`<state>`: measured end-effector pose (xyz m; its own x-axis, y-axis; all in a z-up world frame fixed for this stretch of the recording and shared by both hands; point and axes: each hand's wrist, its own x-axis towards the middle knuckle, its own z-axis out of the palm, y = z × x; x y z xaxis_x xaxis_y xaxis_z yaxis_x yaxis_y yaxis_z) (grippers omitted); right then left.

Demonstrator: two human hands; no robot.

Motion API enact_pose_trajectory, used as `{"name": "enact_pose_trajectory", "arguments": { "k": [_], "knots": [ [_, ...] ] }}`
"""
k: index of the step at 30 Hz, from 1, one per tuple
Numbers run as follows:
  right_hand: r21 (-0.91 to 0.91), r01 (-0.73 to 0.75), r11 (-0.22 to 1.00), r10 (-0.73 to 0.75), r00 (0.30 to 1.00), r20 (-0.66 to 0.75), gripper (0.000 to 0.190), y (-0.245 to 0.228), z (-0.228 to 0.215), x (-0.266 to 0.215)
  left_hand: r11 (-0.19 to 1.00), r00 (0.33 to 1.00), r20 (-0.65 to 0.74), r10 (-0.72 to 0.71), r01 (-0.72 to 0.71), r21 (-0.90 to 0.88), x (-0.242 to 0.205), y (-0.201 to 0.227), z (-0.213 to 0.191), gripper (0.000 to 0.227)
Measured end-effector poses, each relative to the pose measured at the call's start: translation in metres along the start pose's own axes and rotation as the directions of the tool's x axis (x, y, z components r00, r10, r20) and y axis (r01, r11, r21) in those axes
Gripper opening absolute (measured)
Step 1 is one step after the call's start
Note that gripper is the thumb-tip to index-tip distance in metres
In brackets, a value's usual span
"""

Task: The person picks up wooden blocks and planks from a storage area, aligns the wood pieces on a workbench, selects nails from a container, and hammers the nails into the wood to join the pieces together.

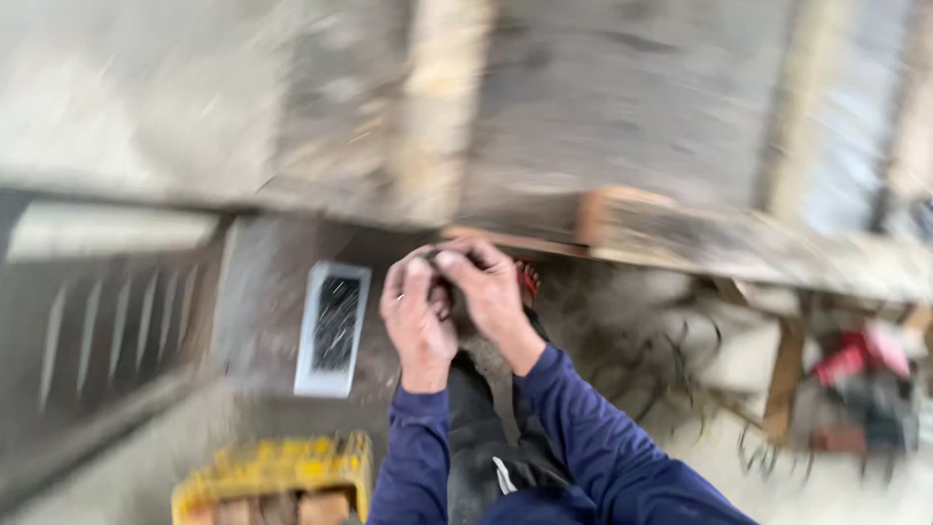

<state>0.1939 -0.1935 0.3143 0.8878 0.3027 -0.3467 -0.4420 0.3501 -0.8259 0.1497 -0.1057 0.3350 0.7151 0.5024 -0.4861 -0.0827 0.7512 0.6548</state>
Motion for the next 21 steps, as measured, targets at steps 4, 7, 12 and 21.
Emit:
{"name": "enact_pose_trajectory", "arguments": {
  "k": [4, 7, 12, 21],
  "knots": [
    [-0.021, 0.252, 0.968, -0.253, 0.962, -0.1, 0.007, -0.066, -0.087, -0.04, 0.97, 0.968, 0.251, 0.001, -0.062, 0.236, -0.042, -0.066, 0.078, 0.017],
    [-0.032, 0.295, 0.955, -0.294, 0.922, -0.25, 0.013, -0.117, -0.158, -0.079, 0.934, 0.887, 0.447, -0.114, -0.058, 0.353, -0.072, -0.127, 0.129, 0.014],
    [-0.466, 0.306, 0.831, -0.51, 0.752, -0.417, 0.018, -0.183, -0.292, -0.165, 0.839, 0.729, 0.607, -0.316, -0.084, 0.538, -0.137, -0.241, 0.206, 0.014],
    [-0.955, -0.27, 0.125, -0.81, 0.528, -0.255, 0.042, -0.309, -0.704, -0.17, 0.519, 0.499, 0.803, -0.326, -0.615, 0.593, -0.189, -0.475, 0.379, 0.016]
  ]
}}
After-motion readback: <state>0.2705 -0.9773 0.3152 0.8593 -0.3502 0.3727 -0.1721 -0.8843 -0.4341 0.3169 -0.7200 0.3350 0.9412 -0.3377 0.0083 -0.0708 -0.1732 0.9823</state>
